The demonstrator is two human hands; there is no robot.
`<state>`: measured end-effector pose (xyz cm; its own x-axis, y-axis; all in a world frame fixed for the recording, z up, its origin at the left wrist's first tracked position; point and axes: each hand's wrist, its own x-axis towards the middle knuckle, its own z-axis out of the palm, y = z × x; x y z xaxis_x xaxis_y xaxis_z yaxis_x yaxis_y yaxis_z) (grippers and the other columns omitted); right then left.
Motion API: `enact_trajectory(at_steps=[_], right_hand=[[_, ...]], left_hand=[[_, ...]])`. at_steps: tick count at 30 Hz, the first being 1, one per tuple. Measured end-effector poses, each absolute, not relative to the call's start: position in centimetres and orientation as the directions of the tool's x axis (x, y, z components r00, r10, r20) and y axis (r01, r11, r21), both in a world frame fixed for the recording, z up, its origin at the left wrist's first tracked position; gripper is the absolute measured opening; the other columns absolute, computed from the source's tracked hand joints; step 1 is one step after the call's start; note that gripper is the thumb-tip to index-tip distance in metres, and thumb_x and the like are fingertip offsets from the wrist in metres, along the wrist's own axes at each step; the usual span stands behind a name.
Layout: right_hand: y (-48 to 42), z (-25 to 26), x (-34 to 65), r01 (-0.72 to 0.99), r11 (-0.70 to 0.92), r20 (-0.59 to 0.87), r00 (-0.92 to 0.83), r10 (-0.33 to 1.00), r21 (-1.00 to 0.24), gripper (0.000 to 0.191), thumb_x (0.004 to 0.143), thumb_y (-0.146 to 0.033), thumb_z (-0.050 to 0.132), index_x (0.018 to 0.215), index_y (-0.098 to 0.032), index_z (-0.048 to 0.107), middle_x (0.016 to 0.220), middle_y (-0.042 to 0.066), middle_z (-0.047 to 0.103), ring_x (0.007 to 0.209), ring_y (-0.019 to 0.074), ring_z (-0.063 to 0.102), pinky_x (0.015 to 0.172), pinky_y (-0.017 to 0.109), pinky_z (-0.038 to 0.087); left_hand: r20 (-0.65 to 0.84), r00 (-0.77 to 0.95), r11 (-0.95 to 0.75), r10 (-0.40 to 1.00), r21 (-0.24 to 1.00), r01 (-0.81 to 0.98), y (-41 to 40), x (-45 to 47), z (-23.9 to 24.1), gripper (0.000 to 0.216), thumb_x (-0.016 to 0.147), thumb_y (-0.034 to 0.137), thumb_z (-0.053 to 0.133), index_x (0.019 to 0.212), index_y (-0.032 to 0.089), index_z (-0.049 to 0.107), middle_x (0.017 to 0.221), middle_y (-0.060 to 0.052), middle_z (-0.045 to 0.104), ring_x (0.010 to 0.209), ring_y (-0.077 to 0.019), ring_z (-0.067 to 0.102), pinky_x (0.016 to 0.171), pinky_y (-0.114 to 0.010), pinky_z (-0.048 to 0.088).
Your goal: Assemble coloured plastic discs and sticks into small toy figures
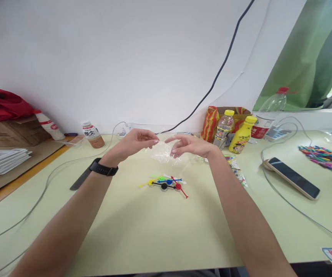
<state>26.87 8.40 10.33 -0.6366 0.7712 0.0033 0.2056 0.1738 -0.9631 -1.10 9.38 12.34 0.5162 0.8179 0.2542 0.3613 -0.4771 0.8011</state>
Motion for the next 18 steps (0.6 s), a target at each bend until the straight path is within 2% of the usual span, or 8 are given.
enact_trajectory(at_steps=[6,8,10,12,15,18], right_hand=[[8.6,10.6,27.7,0.233,0.192,0.000,-0.635,0.773,-0.953,0.065,0.082,-0.043,0.084,0.140,-0.024,0.063,0.093,0.004,0.075,0.095,0.0223,0.070,0.097,0.041,0.052],[8.5,10.7,27.8,0.257,0.202,-0.012,-0.644,0.765,-0.945,0.063,0.082,-0.043,0.083,0.139,-0.023,0.064,0.093,0.005,0.076,0.094,0.0224,0.070,0.096,0.040,0.052],[8.4,10.9,27.7,0.298,0.214,-0.021,-0.626,0.779,-0.930,0.058,0.084,-0.043,0.080,0.137,-0.024,0.065,0.097,0.006,0.077,0.095,0.0226,0.070,0.094,0.040,0.052],[8.2,11.1,27.4,0.349,0.227,-0.024,-0.588,0.808,-0.909,0.051,0.088,-0.041,0.077,0.135,-0.025,0.066,0.101,0.007,0.077,0.097,0.0229,0.071,0.093,0.039,0.052],[7.9,11.5,26.9,0.412,0.255,-0.009,-0.540,0.842,-0.875,0.044,0.091,-0.035,0.072,0.133,-0.026,0.065,0.104,0.007,0.077,0.098,0.0231,0.071,0.090,0.038,0.052],[7.6,11.8,26.4,0.442,0.290,0.014,-0.530,0.848,-0.849,0.040,0.092,-0.029,0.068,0.132,-0.026,0.064,0.107,0.007,0.077,0.100,0.0228,0.072,0.090,0.036,0.052]], left_hand=[[0.149,0.544,-0.415,0.826,0.814,0.407,10.0,-1.8,12.1,0.032,0.085,0.042,0.077,0.107,0.020,0.074,0.084,-0.007,0.075,0.075,-0.0183,0.068,0.066,-0.031,0.052],[0.240,0.519,-0.495,0.820,0.752,0.435,10.2,-1.7,11.8,0.034,0.081,0.040,0.081,0.107,0.020,0.072,0.087,-0.006,0.074,0.072,-0.0167,0.066,0.064,-0.030,0.051],[0.441,0.443,-0.621,0.781,0.623,0.476,10.2,-1.6,11.5,0.032,0.076,0.037,0.085,0.098,0.020,0.070,0.087,-0.004,0.072,0.070,-0.0148,0.062,0.063,-0.028,0.048],[0.565,0.413,-0.694,0.715,0.496,0.522,10.2,-1.3,11.2,0.027,0.076,0.035,0.086,0.088,0.020,0.068,0.080,-0.002,0.070,0.068,-0.0137,0.059,0.062,-0.028,0.045],[0.542,0.469,-0.710,0.697,0.434,0.554,9.9,-0.8,11.1,0.019,0.083,0.036,0.079,0.082,0.020,0.070,0.073,-0.001,0.069,0.066,-0.0141,0.058,0.062,-0.028,0.044],[0.525,0.486,-0.709,0.699,0.419,0.567,9.6,-0.4,11.2,0.018,0.092,0.038,0.069,0.089,0.021,0.074,0.080,-0.002,0.074,0.071,-0.0155,0.062,0.066,-0.030,0.047]])
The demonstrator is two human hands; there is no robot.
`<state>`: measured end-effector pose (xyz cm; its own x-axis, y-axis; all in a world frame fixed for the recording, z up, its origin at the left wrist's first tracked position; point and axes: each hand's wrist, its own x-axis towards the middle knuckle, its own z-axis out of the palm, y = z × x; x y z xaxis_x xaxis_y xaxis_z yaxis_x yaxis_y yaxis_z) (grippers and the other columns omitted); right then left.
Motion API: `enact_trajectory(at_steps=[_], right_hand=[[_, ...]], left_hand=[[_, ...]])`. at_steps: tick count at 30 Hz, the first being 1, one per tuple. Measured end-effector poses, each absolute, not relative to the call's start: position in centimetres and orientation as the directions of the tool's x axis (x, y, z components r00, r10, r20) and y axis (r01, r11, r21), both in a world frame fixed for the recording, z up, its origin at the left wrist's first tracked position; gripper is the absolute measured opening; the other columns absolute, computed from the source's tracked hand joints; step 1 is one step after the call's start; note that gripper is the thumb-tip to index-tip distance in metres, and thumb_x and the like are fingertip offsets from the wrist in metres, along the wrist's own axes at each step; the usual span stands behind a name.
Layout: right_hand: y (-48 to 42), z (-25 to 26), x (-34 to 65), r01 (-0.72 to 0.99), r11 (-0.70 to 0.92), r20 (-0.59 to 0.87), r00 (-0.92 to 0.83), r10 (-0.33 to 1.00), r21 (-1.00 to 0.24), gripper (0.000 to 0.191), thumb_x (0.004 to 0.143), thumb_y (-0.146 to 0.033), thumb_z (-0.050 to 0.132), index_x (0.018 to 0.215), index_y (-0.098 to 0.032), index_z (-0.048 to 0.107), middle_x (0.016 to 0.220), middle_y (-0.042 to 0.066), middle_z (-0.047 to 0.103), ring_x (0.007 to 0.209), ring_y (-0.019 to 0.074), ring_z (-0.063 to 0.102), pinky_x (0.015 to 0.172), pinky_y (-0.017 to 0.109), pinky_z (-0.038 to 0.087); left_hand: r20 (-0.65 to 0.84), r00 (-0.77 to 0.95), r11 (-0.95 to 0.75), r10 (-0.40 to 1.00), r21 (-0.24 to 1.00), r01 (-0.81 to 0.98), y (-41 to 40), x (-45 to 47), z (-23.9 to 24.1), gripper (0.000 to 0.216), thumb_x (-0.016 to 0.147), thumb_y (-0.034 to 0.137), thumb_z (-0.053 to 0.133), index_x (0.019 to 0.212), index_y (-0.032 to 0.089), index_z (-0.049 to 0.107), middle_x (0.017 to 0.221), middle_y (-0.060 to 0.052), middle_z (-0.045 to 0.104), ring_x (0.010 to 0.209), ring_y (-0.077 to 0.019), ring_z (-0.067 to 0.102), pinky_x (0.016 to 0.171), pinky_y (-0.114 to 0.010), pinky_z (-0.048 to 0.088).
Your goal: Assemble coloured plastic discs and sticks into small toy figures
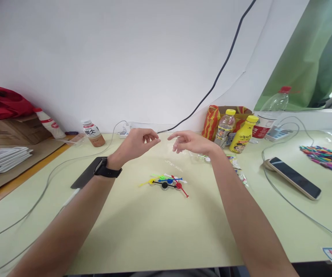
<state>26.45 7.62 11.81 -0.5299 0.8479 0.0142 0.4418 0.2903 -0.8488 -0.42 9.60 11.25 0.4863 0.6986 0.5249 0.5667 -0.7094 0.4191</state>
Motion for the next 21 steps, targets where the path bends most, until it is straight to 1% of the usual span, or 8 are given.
enact_trajectory(at_steps=[3,5,7,9,11,14,17,21], right_hand=[[7.5,11.9,26.2,0.456,0.318,0.040,-0.523,0.851,-0.831,0.040,0.093,-0.027,0.066,0.132,-0.026,0.064,0.105,0.007,0.077,0.098,0.0227,0.072,0.088,0.036,0.053],[7.6,11.9,26.1,0.458,0.346,0.071,-0.518,0.852,-0.819,0.040,0.093,-0.029,0.066,0.133,-0.025,0.063,0.104,0.007,0.077,0.097,0.0232,0.072,0.086,0.036,0.053],[7.7,11.8,26.0,0.453,0.383,0.106,-0.525,0.844,-0.805,0.041,0.093,-0.032,0.067,0.134,-0.025,0.064,0.103,0.007,0.078,0.098,0.0245,0.072,0.083,0.036,0.053],[7.7,11.7,25.9,0.441,0.411,0.130,-0.540,0.832,-0.798,0.043,0.092,-0.035,0.069,0.134,-0.026,0.064,0.104,0.007,0.078,0.100,0.0259,0.071,0.081,0.036,0.053],[7.7,11.7,25.9,0.419,0.421,0.141,-0.554,0.820,-0.804,0.043,0.092,-0.036,0.070,0.134,-0.026,0.064,0.105,0.007,0.077,0.102,0.0263,0.071,0.083,0.036,0.054],[7.8,11.7,26.0,0.388,0.422,0.154,-0.560,0.814,-0.819,0.043,0.091,-0.037,0.071,0.132,-0.025,0.065,0.106,0.007,0.077,0.101,0.0256,0.071,0.088,0.038,0.055],[7.8,11.7,26.3,0.387,0.424,0.170,-0.541,0.823,-0.819,0.043,0.090,-0.039,0.073,0.130,-0.024,0.066,0.104,0.007,0.076,0.099,0.0257,0.071,0.088,0.039,0.055],[7.9,11.8,26.6,0.403,0.419,0.178,-0.513,0.840,-0.814,0.044,0.089,-0.040,0.074,0.130,-0.024,0.067,0.102,0.007,0.076,0.098,0.0255,0.070,0.090,0.040,0.054]], left_hand=[[0.500,0.491,-0.700,0.713,0.469,0.539,9.4,-0.1,11.3,0.025,0.097,0.042,0.062,0.098,0.022,0.076,0.093,-0.004,0.078,0.081,-0.0178,0.068,0.072,-0.031,0.051],[0.468,0.491,-0.678,0.734,0.527,0.512,9.4,0.1,11.2,0.029,0.096,0.047,0.064,0.103,0.022,0.075,0.098,-0.005,0.078,0.087,-0.0193,0.070,0.076,-0.032,0.053],[0.431,0.490,-0.648,0.758,0.585,0.488,9.4,0.2,11.0,0.031,0.092,0.050,0.068,0.105,0.022,0.073,0.096,-0.006,0.077,0.087,-0.0201,0.071,0.076,-0.033,0.053],[0.403,0.471,-0.608,0.785,0.645,0.462,9.4,0.4,10.8,0.032,0.089,0.049,0.072,0.105,0.022,0.070,0.092,-0.005,0.077,0.083,-0.0197,0.071,0.073,-0.033,0.054],[0.394,0.437,-0.571,0.809,0.704,0.423,9.5,0.5,10.6,0.031,0.088,0.045,0.075,0.104,0.022,0.065,0.087,-0.004,0.075,0.079,-0.0189,0.071,0.070,-0.032,0.054],[0.389,0.407,-0.532,0.826,0.776,0.338,9.4,0.5,10.7,0.031,0.088,0.039,0.075,0.108,0.022,0.058,0.088,-0.003,0.073,0.081,-0.0188,0.073,0.070,-0.030,0.054],[0.381,0.414,-0.516,0.827,0.808,0.286,9.1,0.4,11.3,0.031,0.090,0.035,0.073,0.114,0.023,0.058,0.093,-0.003,0.072,0.087,-0.0199,0.075,0.072,-0.030,0.054],[0.359,0.451,-0.518,0.817,0.800,0.302,8.7,0.4,11.9,0.025,0.088,0.036,0.074,0.106,0.021,0.066,0.105,-0.007,0.075,0.092,-0.0214,0.075,0.075,-0.031,0.056]])
